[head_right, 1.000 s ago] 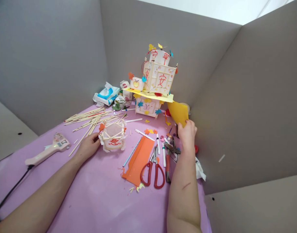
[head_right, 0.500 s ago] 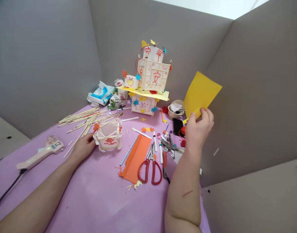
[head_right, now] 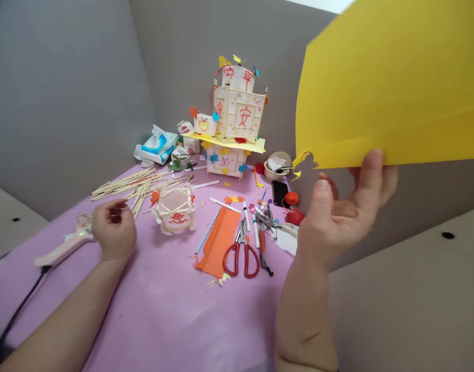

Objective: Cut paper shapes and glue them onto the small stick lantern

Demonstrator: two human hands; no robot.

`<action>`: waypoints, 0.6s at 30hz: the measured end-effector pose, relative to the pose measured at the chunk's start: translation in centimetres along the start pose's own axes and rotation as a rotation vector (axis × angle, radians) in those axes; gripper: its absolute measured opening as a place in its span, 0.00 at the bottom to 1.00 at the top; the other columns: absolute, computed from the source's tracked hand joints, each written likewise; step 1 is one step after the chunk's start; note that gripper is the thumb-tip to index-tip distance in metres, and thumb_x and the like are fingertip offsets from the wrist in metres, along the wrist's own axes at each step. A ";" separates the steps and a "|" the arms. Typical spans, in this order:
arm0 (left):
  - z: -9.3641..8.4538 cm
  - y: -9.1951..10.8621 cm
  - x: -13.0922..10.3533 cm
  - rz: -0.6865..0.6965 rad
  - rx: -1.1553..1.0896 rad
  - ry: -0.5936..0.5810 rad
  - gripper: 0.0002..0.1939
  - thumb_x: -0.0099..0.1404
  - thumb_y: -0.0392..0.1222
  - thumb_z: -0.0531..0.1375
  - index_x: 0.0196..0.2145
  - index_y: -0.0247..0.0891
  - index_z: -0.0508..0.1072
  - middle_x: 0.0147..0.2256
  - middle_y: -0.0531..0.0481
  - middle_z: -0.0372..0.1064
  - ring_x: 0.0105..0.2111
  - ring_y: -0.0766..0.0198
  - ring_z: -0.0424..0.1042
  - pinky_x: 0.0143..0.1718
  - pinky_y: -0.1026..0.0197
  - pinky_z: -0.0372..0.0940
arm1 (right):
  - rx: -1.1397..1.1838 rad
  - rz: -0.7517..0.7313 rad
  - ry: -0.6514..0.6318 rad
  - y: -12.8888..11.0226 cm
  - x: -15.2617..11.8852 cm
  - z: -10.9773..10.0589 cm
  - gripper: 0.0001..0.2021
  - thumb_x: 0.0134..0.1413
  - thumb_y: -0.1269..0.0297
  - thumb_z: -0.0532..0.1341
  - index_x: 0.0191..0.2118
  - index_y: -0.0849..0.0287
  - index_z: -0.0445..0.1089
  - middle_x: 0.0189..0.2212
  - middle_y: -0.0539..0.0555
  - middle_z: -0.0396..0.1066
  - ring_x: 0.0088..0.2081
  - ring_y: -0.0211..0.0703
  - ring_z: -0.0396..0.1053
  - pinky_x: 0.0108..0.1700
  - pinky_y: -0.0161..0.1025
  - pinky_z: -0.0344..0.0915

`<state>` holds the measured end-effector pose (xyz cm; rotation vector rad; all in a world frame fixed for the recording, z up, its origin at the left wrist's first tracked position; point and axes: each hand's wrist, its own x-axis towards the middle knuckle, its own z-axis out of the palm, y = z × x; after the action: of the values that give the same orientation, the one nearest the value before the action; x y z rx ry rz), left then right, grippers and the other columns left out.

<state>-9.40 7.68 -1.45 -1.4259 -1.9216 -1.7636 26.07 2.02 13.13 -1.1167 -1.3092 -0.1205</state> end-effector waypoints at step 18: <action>-1.6 7.9 -10.5 0.347 -0.646 -1.047 0.11 0.62 0.33 0.53 0.42 0.38 0.67 0.36 0.46 0.67 0.34 0.64 0.67 0.38 0.61 0.64 | 0.761 0.695 0.016 -0.8 -16.3 0.5 0.24 0.53 0.67 0.59 0.57 0.48 0.63 0.60 0.52 0.56 0.63 0.48 0.51 0.59 0.55 0.60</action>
<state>1.08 -0.29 -2.65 -3.1407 -1.1856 -1.6503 19.85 -6.14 0.48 -0.8299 -0.7649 0.8164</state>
